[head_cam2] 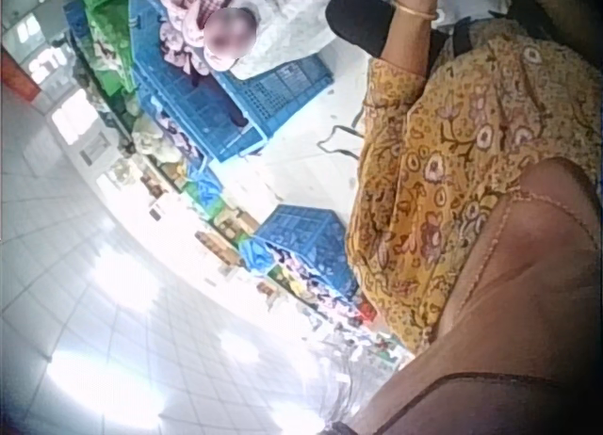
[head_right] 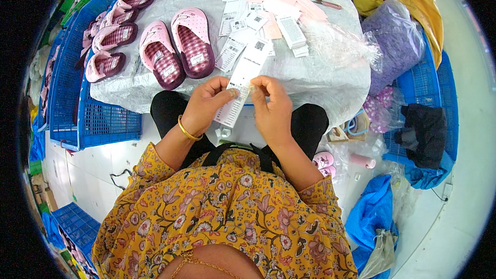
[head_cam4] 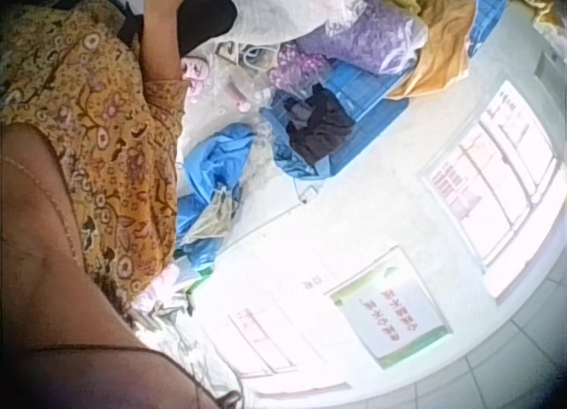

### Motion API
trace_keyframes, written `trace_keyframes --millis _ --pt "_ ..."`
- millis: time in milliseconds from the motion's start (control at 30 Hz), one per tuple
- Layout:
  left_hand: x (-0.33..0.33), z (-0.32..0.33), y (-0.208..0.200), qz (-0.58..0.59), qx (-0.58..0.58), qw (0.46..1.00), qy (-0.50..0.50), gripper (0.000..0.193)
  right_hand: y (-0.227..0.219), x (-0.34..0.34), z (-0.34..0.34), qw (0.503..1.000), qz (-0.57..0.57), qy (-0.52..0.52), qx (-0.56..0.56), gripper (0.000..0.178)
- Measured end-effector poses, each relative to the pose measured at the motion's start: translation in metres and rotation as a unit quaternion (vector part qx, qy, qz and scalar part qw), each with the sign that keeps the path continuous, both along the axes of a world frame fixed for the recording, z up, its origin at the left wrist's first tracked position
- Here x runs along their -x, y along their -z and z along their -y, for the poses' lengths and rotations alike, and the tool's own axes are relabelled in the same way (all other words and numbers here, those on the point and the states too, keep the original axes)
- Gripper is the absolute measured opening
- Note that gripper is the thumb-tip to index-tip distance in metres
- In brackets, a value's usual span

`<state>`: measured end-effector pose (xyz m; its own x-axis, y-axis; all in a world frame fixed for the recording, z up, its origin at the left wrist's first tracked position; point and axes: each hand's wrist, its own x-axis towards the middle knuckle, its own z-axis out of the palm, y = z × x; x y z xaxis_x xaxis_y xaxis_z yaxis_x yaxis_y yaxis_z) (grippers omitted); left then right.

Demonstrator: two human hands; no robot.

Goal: The person sits on the floor and repeatedly picks up pairs of pink slippers, attaches white tags to them, and places them into a green basket. The process is repeated for multiple pairs throughout the clip.

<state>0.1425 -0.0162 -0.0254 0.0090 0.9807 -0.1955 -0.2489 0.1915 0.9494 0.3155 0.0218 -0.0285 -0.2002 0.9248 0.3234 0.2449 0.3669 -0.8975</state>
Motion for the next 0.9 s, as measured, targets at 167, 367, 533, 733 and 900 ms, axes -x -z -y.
trace_keyframes --millis 167,367,533,733,900 --pt "-0.002 -0.001 -0.005 -0.001 -0.030 1.000 -0.006 0.019 -0.018 -0.005 -0.002 0.967 0.117 0.047 -0.221 0.011" --pt "-0.004 0.000 -0.003 -0.075 -0.085 0.993 0.023 0.020 -0.019 -0.003 0.000 0.955 0.134 0.015 -0.265 0.010" --pt "-0.010 0.002 -0.006 -0.109 -0.129 0.985 0.025 0.019 -0.010 -0.004 0.003 0.966 0.085 0.014 -0.243 0.010" --pt "-0.018 0.004 -0.008 -0.137 -0.132 0.982 -0.011 0.022 -0.007 -0.004 0.008 0.985 0.046 0.030 -0.164 0.009" --pt "0.000 -0.010 -0.012 -0.186 -0.139 0.972 0.020 0.020 -0.010 -0.008 0.006 0.992 0.041 0.007 -0.119 0.008"
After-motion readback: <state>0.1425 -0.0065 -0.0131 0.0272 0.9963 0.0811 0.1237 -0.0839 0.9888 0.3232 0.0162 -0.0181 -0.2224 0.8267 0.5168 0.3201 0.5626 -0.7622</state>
